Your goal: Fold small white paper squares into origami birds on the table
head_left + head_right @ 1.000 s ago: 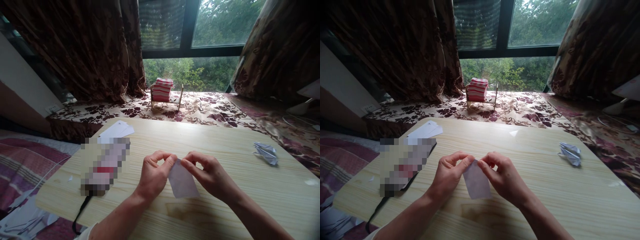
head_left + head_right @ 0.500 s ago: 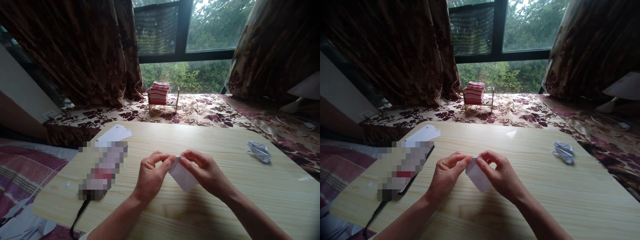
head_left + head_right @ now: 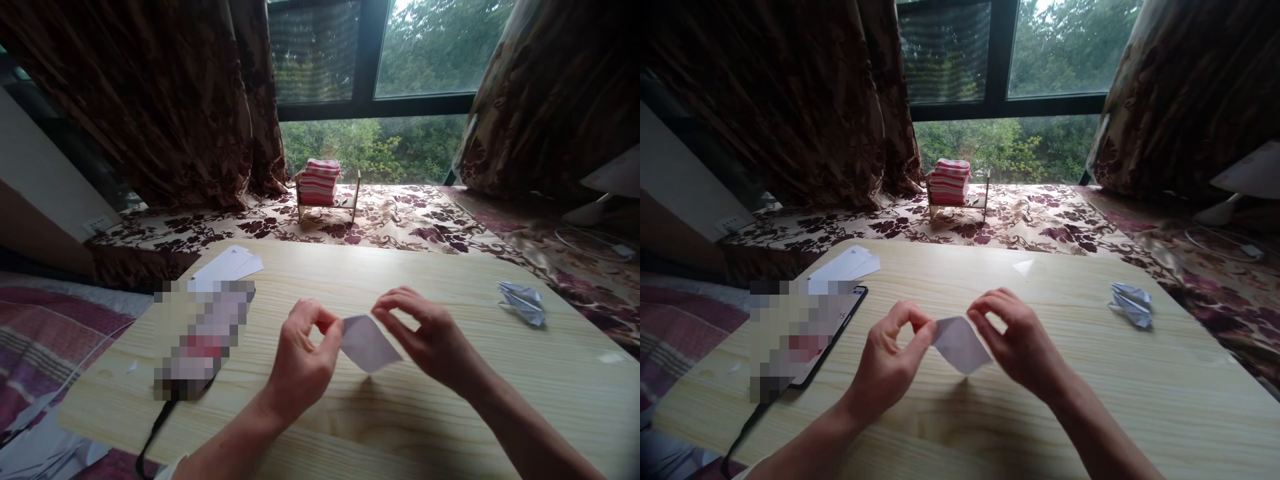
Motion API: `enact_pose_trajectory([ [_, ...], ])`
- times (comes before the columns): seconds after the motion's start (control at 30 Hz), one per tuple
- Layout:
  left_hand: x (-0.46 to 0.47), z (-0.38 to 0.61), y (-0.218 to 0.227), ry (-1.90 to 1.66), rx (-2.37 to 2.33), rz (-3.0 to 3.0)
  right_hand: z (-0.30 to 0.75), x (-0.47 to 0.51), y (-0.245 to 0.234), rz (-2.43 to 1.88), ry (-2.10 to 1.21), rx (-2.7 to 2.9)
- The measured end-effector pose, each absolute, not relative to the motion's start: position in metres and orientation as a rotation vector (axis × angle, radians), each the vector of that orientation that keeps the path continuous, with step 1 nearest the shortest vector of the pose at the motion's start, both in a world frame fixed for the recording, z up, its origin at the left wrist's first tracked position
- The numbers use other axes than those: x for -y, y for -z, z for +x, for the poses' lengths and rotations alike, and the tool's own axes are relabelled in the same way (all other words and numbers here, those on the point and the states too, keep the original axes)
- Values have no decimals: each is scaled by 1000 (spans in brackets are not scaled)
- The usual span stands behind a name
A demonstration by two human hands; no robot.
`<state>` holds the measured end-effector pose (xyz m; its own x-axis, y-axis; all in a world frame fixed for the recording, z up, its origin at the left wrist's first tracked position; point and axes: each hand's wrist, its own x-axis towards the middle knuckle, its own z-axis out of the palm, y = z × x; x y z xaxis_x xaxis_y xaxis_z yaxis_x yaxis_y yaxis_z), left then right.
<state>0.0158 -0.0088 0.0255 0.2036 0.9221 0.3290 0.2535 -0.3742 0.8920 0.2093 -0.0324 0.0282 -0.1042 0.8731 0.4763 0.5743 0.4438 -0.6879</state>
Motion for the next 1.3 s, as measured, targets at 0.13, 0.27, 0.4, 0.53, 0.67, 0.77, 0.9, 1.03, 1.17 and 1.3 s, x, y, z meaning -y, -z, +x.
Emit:
enact_pose_trajectory([
  [0.13, -6, 13, -23, -1209, -1141, 1022, 226, 30, -31, -1492, -367, 1424],
  [0.27, -4, 20, -25, -1109, -992, 759, 207, 35, -36, -1487, -636, 1636],
  [0.4, 7, 27, -27, -1007, -929, 862, 182, 38, -29, -1420, -813, 1518],
  [0.53, 12, 29, -27, -916, -1001, 1134, 183, 35, -19, -1321, -946, 1474],
  [0.67, 15, 24, -28, -788, -1094, 1383, 197, 32, -20, -1403, -1083, 1488],
  [0.77, 17, 16, -35, -618, -1074, 1581, 201, 31, -19, -1450, -1060, 1458],
  [0.9, 18, 1, -39, -510, -1166, 2035, 195, 32, -9, -1483, -1004, 1568],
  [1.03, 21, -4, -26, -792, -1035, 2462, 189, 33, -4, -1612, -762, 1742],
  [1.17, 27, -1, -12, -682, -842, 2648, 200, 32, -6, -1673, -630, 1866],
  [1.3, 29, 1, -8, -629, -831, 2697, 218, 28, -8, -1661, -570, 1833],
])
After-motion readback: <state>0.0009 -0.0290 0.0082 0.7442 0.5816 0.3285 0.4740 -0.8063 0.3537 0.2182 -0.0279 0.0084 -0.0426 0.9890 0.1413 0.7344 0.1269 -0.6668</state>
